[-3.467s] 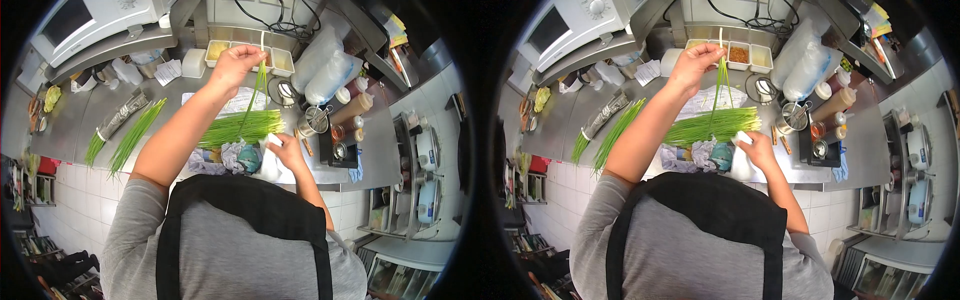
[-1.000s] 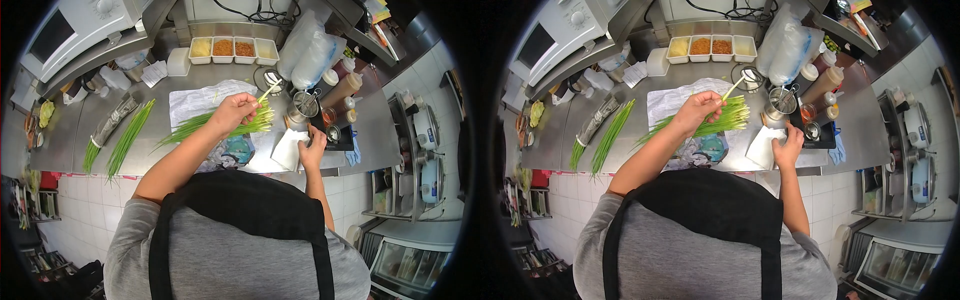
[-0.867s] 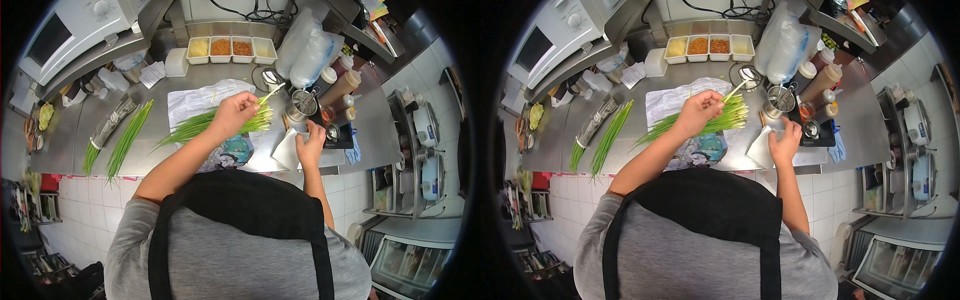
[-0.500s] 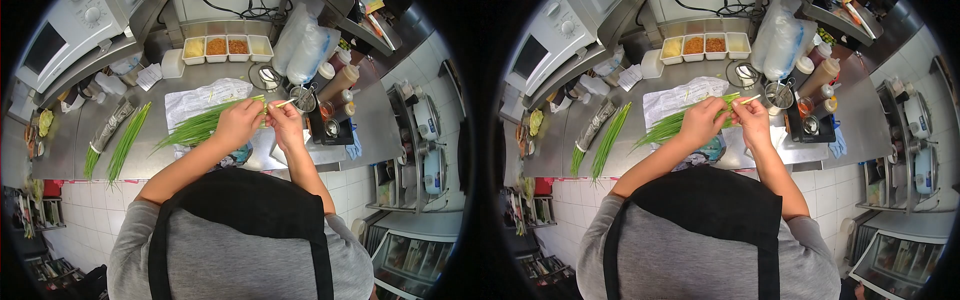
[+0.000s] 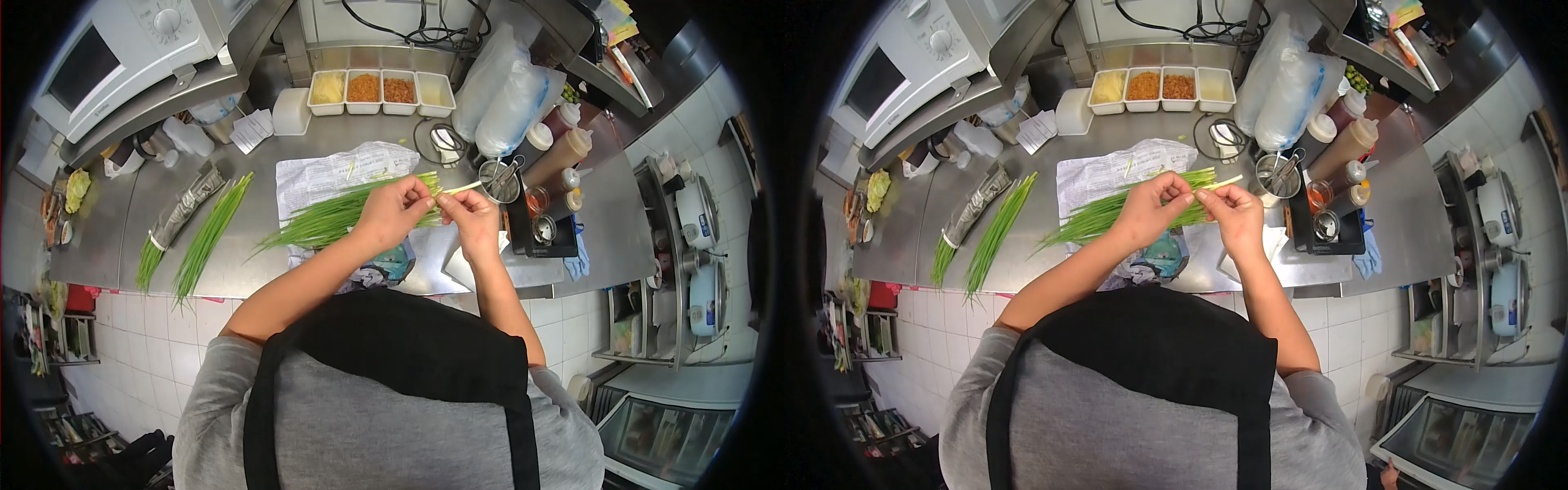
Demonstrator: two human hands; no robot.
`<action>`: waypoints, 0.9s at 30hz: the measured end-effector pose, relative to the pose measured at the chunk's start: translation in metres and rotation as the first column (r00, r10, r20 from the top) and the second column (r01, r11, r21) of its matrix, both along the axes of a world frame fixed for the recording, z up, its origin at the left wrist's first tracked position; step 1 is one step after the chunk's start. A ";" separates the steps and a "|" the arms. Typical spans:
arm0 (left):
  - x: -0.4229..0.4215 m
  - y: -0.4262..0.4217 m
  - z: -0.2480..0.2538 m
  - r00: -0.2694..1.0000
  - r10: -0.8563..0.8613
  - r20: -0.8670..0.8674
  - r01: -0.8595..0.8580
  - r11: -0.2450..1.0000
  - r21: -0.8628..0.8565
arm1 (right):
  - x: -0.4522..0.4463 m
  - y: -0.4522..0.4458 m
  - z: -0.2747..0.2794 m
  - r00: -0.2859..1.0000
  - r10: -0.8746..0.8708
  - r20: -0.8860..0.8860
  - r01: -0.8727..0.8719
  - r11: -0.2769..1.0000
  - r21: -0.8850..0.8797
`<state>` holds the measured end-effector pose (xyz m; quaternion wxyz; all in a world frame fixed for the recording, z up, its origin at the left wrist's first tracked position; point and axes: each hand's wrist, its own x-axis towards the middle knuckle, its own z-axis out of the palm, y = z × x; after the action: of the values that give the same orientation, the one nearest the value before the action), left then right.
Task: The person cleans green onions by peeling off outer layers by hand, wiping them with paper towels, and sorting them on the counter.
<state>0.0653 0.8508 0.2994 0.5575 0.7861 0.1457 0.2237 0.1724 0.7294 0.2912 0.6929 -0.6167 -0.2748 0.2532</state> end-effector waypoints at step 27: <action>-0.014 0.002 -0.018 0.974 -0.169 -0.154 0.068 0.857 -0.510 | -0.002 0.007 -0.019 0.899 0.079 -0.430 0.012 0.979 0.205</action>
<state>0.0515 0.8524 0.2818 0.7385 0.6396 0.2031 0.0660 0.1706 0.7368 0.2724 0.7915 -0.4657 -0.1479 0.3672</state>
